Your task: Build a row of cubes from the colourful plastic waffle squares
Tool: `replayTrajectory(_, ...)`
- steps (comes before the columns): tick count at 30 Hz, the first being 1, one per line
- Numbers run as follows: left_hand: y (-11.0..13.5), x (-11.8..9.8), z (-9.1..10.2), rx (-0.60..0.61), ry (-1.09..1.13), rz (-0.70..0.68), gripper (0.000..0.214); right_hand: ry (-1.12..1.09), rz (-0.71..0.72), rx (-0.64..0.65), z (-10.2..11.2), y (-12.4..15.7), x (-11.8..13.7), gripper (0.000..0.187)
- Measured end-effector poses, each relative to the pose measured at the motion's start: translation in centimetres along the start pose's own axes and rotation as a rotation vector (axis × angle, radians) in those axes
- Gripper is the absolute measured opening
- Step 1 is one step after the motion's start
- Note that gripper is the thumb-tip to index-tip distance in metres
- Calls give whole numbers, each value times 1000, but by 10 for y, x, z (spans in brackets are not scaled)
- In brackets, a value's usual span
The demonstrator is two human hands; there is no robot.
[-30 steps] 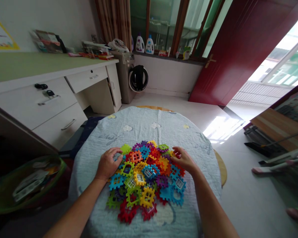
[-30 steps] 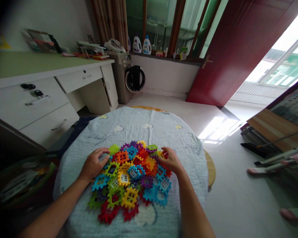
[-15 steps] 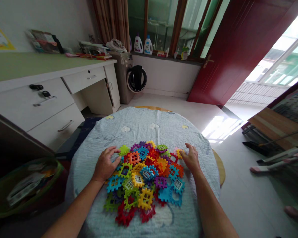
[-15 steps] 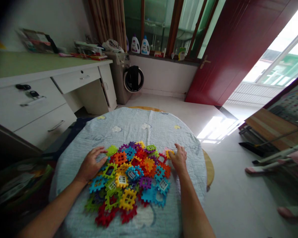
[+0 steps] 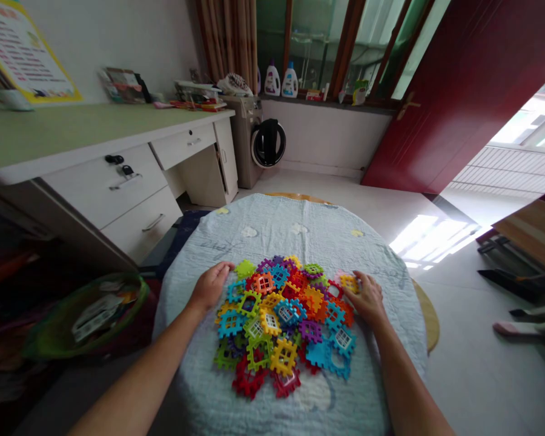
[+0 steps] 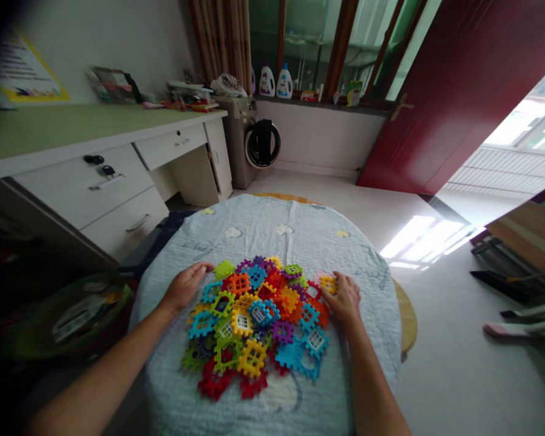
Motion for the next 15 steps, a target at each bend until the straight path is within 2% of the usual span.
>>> replayTrajectory(4, -1, -4, -3, -9, -240, -135, 32, 100, -22, 77, 5, 4, 6, 45)
replayTrajectory(7, 0, -3, -7, -23, -288, -145, 29, 121, -10, 134, 10, 2, 8, 45)
replayTrajectory(11, 2, 0, -9, -42, -307, -180, 26, 75, 92, 58, 11, -2, 7, 56)
replayTrajectory(15, 3, 4, -9, -53, -323, -217, 24, 36, 144, 27, 10, -1, 6, 53)
Point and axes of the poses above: each hand's wrist, its own y-axis away from the middle knuckle, its own z-axis out of the back of the hand, x = y × z, the point moved 1 cm from there along -y, towards the middle knuckle, and after that the axes turned 7 degrees about x, right-handed, at the moved point
